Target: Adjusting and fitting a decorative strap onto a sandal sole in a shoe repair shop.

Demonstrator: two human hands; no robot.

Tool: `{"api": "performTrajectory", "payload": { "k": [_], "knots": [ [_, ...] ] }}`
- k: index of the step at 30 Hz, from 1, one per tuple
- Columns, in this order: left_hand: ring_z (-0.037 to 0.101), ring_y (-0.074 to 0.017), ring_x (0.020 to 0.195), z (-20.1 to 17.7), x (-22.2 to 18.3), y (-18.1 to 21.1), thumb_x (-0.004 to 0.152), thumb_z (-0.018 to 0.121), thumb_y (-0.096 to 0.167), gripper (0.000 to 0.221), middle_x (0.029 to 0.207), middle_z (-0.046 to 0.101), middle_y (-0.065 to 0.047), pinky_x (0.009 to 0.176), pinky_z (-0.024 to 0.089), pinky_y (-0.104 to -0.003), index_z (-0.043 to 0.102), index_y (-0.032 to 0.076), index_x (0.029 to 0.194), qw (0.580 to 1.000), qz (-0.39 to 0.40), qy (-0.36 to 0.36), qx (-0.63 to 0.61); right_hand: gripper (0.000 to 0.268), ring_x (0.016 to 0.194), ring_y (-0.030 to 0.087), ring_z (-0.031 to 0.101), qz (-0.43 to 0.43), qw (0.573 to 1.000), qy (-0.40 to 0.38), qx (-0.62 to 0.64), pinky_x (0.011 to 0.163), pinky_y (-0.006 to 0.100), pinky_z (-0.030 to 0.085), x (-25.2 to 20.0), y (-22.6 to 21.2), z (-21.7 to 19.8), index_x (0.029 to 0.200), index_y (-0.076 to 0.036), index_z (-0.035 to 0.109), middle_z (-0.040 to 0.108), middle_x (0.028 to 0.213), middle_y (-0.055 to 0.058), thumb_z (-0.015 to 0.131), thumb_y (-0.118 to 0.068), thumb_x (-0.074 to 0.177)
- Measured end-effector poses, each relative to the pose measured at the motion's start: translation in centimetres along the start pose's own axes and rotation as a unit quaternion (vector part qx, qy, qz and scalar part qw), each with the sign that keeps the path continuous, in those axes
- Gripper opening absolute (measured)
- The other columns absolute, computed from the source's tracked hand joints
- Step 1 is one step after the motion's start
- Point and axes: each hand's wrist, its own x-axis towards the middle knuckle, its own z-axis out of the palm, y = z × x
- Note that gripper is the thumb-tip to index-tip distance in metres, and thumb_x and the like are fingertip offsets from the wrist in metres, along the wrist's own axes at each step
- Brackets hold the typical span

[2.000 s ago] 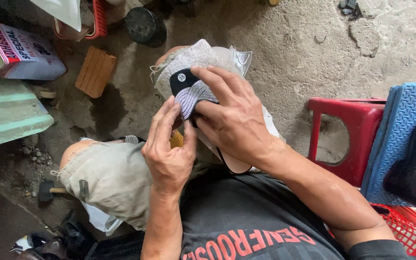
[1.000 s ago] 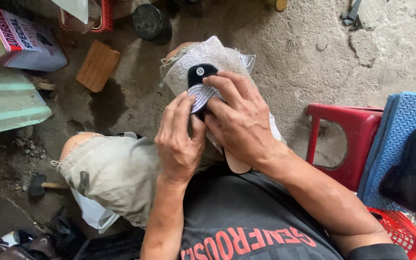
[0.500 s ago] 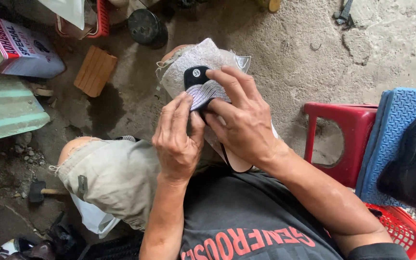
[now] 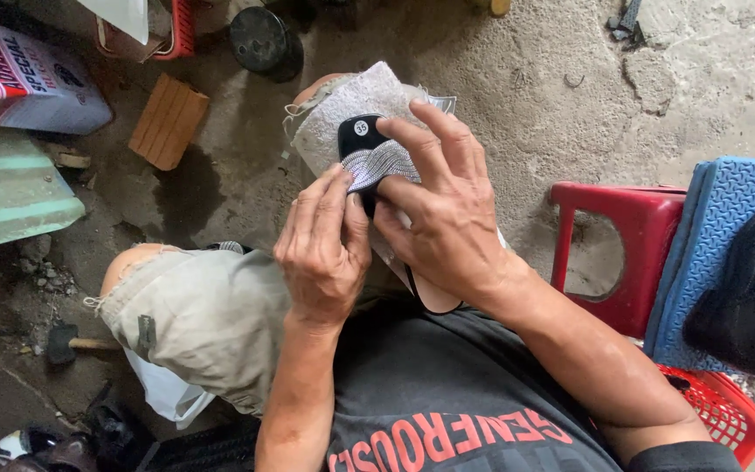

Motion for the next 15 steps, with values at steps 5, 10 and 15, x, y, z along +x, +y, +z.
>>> {"api": "performTrajectory", "payload": {
  "k": [5,10,15],
  "knots": [
    [0.073,-0.0328,0.1,0.2,-0.1,0.3,0.11,0.048,0.011,0.023,0.116,0.071,-0.018,0.091,0.059,-0.043,0.063,-0.004,0.12,1.0,-0.016,0.003,-0.015,0.016,0.139,0.038,0.042,0.006,1.0,-0.013,-0.012,0.113,0.062,0.04,-0.3,-0.2,-0.3,0.079,-0.007,0.066,0.056,0.14,0.012,0.072,-0.01,0.093],
    [0.073,-0.0319,0.099,-0.3,0.4,-0.1,0.108,0.061,0.013,0.021,0.118,0.07,-0.017,0.09,0.06,-0.042,0.069,-0.002,0.12,0.999,0.019,-0.028,-0.004,0.01,0.139,0.04,0.045,0.016,1.0,-0.009,0.023,0.111,0.058,0.043,-0.9,0.3,-0.2,0.088,-0.005,0.069,0.056,0.144,0.014,0.071,-0.009,0.096],
    [0.073,-0.0292,0.09,0.2,0.5,0.0,0.109,0.051,0.014,0.024,0.11,0.072,-0.014,0.082,0.059,-0.04,0.069,-0.002,0.112,0.999,0.024,0.001,0.045,0.019,0.14,0.041,0.044,-0.017,0.999,-0.013,0.035,0.106,0.058,0.045,-0.5,0.1,-0.4,0.08,-0.006,0.063,0.056,0.142,0.015,0.07,-0.009,0.098]
  ]
}}
